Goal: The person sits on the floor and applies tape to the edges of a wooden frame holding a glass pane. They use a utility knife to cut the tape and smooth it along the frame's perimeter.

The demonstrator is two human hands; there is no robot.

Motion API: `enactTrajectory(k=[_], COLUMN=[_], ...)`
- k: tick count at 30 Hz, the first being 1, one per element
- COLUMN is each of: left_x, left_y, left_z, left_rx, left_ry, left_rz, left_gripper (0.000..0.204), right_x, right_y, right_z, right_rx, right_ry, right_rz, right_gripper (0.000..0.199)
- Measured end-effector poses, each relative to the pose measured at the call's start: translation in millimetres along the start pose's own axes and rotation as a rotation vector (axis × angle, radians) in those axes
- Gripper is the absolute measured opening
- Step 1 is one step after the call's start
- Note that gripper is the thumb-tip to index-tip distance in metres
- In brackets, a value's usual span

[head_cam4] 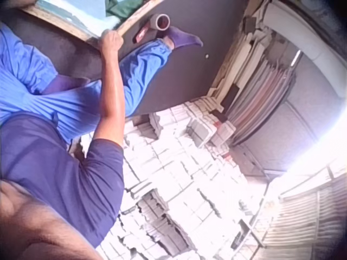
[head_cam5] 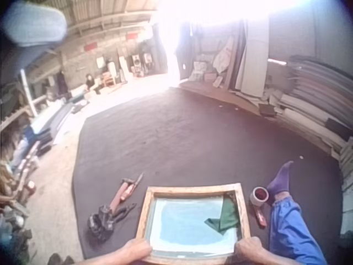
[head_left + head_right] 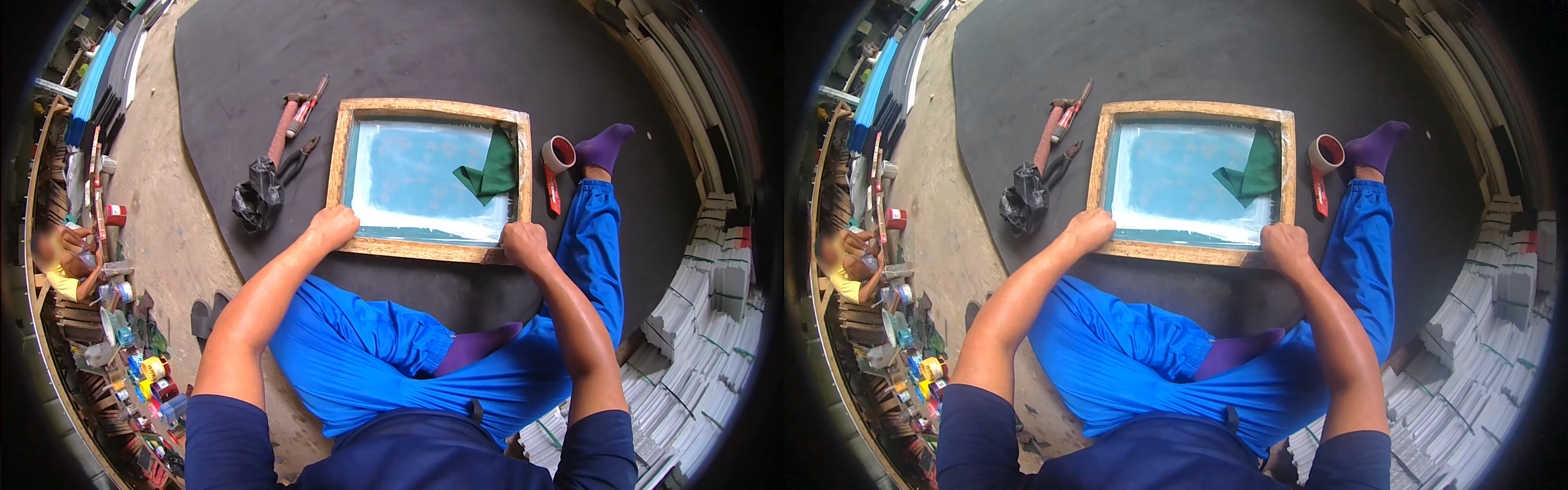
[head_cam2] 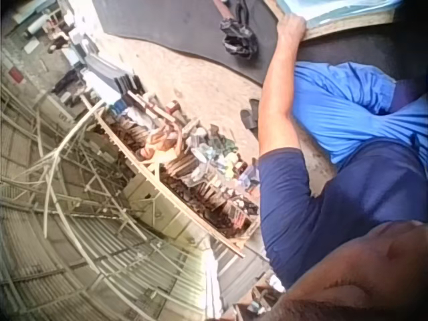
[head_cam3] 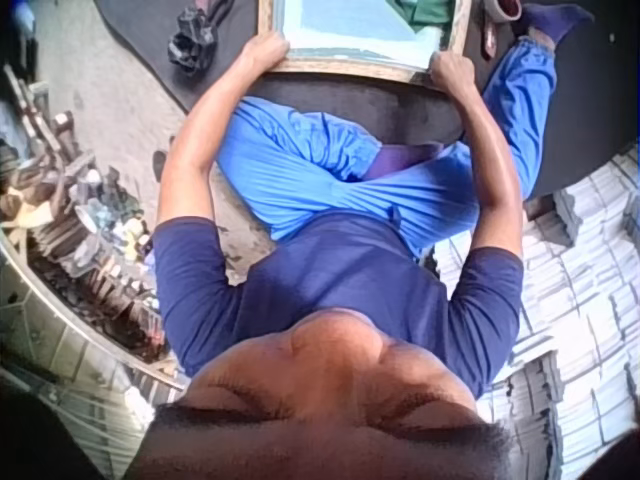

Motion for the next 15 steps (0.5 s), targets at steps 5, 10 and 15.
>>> enactTrajectory(k=[5,10,15], left_x=[2.0,1.9,0.9], left_y=[-1.4,-1.2,-1.6], left_z=[2.6,-2.7,-4.2], left_rx=[-0.007,-0.014,-0.023], left_ry=[0.01,0.001,0.002], left_rz=[0.02,0.02,0.018], left_gripper=[0.016,0.016,0.016], right_x=[5.8,1.5,7.0], right_y=[-1.6,-5.4,-4.7], right_z=[6.1,0.4,3.4], right_rx=[-0.021,0.058,0.036], right_ry=[0.026,0.071,0.069], right_rz=[0.035,-0.064,-0.026], right_gripper=[0.012,0.014,0.013])
Point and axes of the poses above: each hand's wrist, its own y-axis away from the middle knuckle, its own z-axis out of the back of the hand, x = y × z, the point moved 9 cm from there along -y, towards the middle knuckle, and after that the axes turned 14 degrees about -y, right-handed, at the moved point
